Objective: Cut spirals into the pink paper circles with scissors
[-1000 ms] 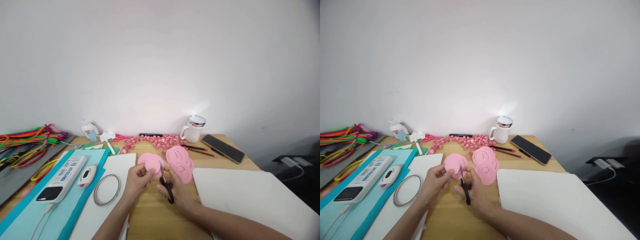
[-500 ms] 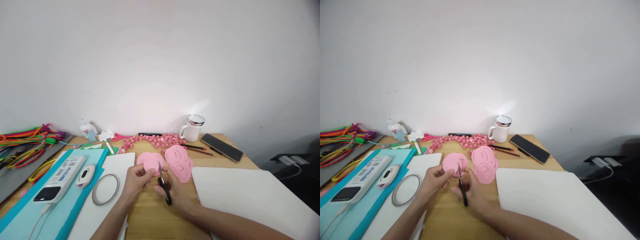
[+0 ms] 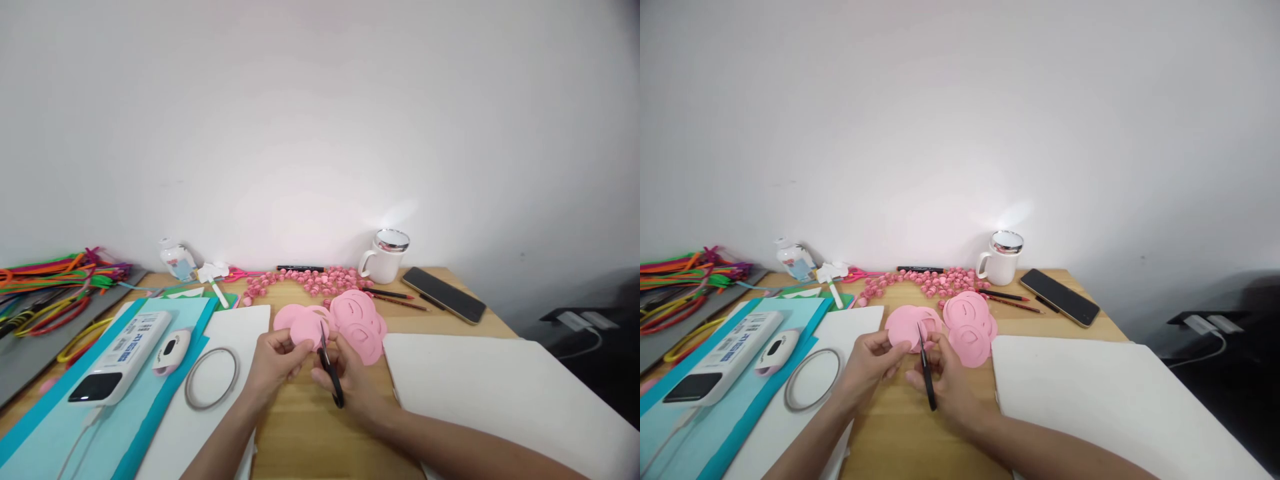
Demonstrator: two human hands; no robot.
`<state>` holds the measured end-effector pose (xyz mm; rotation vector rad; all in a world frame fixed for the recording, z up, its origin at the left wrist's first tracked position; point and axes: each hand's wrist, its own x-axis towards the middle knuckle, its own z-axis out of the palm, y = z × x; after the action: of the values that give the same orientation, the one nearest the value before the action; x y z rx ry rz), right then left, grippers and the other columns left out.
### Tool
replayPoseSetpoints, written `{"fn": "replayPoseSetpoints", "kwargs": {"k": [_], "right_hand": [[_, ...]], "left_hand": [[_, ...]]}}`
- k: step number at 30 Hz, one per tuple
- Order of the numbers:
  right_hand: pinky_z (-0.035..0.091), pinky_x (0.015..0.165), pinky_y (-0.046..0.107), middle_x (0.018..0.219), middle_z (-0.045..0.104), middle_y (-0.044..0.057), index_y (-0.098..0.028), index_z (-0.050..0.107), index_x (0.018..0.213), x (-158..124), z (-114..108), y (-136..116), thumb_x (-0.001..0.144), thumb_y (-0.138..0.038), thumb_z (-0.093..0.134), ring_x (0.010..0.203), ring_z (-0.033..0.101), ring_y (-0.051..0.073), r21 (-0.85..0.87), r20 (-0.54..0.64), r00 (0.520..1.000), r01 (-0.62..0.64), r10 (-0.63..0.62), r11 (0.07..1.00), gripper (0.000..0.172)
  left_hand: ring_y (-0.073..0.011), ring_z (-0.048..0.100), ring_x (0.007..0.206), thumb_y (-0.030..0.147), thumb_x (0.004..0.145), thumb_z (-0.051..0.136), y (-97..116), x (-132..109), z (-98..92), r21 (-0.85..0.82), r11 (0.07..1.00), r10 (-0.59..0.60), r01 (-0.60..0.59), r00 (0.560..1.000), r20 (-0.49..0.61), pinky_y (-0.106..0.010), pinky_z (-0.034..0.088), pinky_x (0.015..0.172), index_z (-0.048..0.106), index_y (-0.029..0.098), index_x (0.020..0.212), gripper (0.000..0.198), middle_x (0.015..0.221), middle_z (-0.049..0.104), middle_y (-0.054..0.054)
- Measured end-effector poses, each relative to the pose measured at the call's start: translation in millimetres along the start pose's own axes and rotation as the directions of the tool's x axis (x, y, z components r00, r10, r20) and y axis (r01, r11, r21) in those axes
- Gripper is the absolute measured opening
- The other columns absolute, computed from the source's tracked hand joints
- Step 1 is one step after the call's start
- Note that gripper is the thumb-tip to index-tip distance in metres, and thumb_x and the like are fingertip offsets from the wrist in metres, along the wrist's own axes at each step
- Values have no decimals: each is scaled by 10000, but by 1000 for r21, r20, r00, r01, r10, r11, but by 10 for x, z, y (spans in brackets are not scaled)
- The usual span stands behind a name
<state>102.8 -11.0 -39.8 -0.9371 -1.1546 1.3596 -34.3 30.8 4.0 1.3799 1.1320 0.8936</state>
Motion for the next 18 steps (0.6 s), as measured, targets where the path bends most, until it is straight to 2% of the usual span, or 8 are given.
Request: {"fn": "replayPoseSetpoints", "kwargs": {"k": [11, 18], "right_hand": [[219, 450, 192, 610, 406, -81, -223, 388, 969, -3, -6, 43, 685, -264, 694, 483, 306, 66, 46, 12, 1000, -23, 22, 999, 419], [205, 437, 187, 573, 383, -95, -225, 397, 973, -22, 10, -43, 680, -296, 696, 457, 284, 59, 13, -10, 998, -59, 59, 998, 424]], "left_hand": [[-50, 324, 356, 376, 655, 671, 4, 5, -14, -13, 1000, 16, -16, 1000, -10, -188, 218, 386, 544, 135, 520, 305, 360, 417, 63], [-49, 335, 353, 383, 655, 680, -21, 12, -24, -46, 998, 31, -32, 999, -32, -182, 215, 390, 497, 147, 497, 339, 362, 432, 64]]}}
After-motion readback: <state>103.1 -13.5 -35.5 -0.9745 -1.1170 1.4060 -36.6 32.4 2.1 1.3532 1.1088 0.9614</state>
